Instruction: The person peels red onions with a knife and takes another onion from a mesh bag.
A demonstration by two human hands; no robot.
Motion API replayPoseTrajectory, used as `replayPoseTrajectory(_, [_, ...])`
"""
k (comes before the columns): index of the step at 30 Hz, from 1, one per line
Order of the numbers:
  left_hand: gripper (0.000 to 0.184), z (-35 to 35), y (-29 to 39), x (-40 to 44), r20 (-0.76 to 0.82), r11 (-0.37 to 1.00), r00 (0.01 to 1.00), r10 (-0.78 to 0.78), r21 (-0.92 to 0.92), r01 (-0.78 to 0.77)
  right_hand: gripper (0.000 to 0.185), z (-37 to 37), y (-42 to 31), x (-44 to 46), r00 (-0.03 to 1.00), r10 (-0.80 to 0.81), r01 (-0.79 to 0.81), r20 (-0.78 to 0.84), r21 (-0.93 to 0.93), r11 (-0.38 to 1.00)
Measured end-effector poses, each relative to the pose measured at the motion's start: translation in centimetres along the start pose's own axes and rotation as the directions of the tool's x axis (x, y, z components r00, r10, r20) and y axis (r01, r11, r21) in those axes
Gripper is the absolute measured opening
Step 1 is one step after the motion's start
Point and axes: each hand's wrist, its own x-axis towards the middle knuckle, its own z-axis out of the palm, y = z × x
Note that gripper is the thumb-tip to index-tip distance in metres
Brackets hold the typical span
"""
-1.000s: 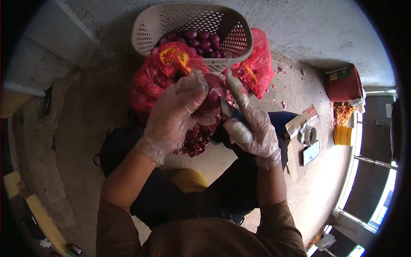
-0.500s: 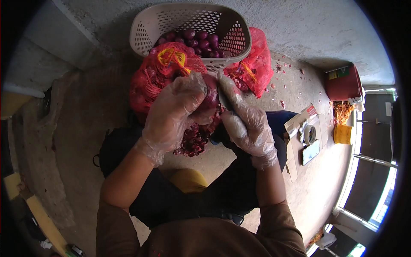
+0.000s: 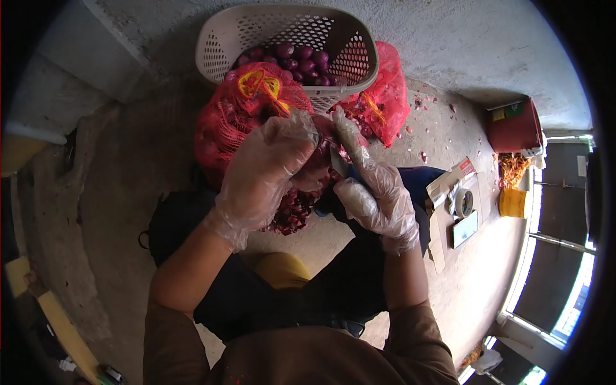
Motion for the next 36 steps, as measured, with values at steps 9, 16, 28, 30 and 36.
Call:
replayPoseTrajectory(9, [0.051, -0.4, 0.0, -0.2, 0.000, 0.998, 0.999, -0.036, 0.056, 0.036, 0.053, 0.3, 1.1, -0.6, 0.999, 0.027, -0.030, -0.025, -0.143, 0.989])
replayPoseTrajectory(16, [0.051, -0.5, 0.2, -0.8, 0.068, 0.999, 0.997, -0.024, 0.028, 0.022, 0.054, 0.3, 0.6, -0.1, 0.990, 0.077, -0.083, -0.120, -0.044, 0.996])
replayPoseTrajectory(28, [0.041, -0.1, 0.3, 0.0, 0.000, 0.995, 0.998, 0.070, 0.065, -0.070, 0.063, -0.4, -1.1, 0.0, 0.976, 0.181, -0.199, 0.121, 0.164, 0.966])
replayPoseTrajectory(30, [0.044, -0.4, 0.0, 0.1, 0.006, 0.993, 0.996, 0.090, 0.082, -0.091, 0.062, -0.4, -0.9, 0.0, 0.981, 0.159, -0.173, 0.108, 0.140, 0.975])
replayPoseTrajectory(36, [0.048, -0.1, 0.2, 0.0, 0.000, 0.982, 0.989, 0.148, 0.123, -0.147, 0.058, -0.1, -0.3, 0.1, 0.995, 0.082, -0.085, 0.062, 0.042, 0.996])
